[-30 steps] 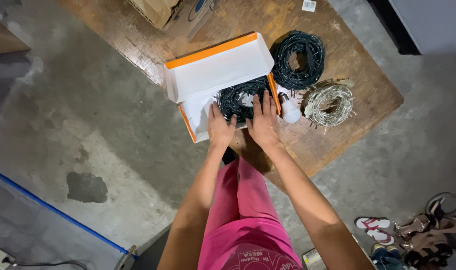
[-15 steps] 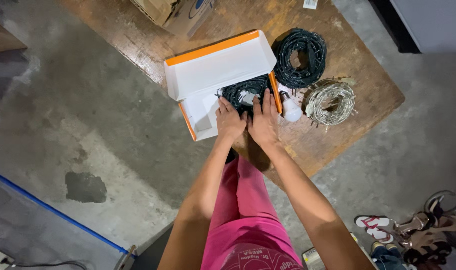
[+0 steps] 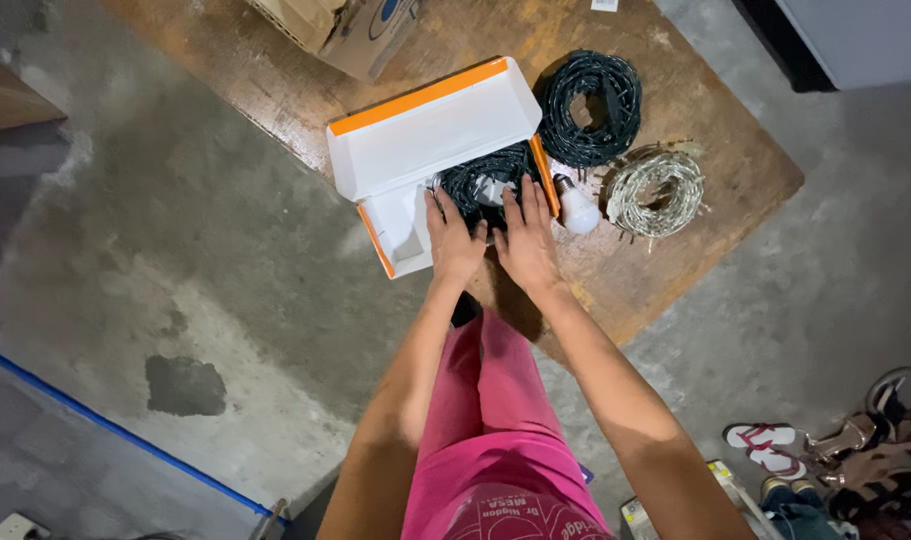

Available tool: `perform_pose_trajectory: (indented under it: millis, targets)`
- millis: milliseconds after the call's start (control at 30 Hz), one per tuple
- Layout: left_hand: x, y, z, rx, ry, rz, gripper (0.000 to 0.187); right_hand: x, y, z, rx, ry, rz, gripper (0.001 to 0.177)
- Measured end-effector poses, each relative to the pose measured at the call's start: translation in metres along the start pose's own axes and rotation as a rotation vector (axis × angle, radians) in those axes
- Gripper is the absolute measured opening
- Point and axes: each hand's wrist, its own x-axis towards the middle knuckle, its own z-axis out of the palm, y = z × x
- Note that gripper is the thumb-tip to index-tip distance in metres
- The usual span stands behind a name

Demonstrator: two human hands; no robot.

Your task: The person opens an orange box on a wooden table, places coiled string lights and a light bulb inside, arranges the coils to fit, closes the lid, carries the box across the room, and sets it on a lower shelf.

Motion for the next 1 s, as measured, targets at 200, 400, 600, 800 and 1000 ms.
perform_pose_trajectory:
  millis: [200,400,600,800,1000]
  targets:
    - [-0.020,0.009,-0.010,0.018,0.027,0.103,0.095,-0.017,-0.014,-0.013,0.074,0.023,0.000,0.068]
    - [-0.045,0.020,-0.023,-0.010,0.079,0.228,0.091,-0.032,-0.030,-0.028,0.126,0.094,0.014,0.071]
    - [-0.071,0.031,-0.032,-0.081,0.102,0.302,0.088,-0.050,-0.040,-0.048,0.183,0.153,0.073,0.067]
    - [-0.098,0.042,-0.030,-0.074,0.079,0.358,0.084,-0.075,-0.049,-0.066,0.237,0.236,0.139,0.065]
    - [-0.121,0.054,-0.024,-0.101,0.007,0.387,0.084,-0.103,-0.049,-0.081,0.280,0.297,0.188,0.067]
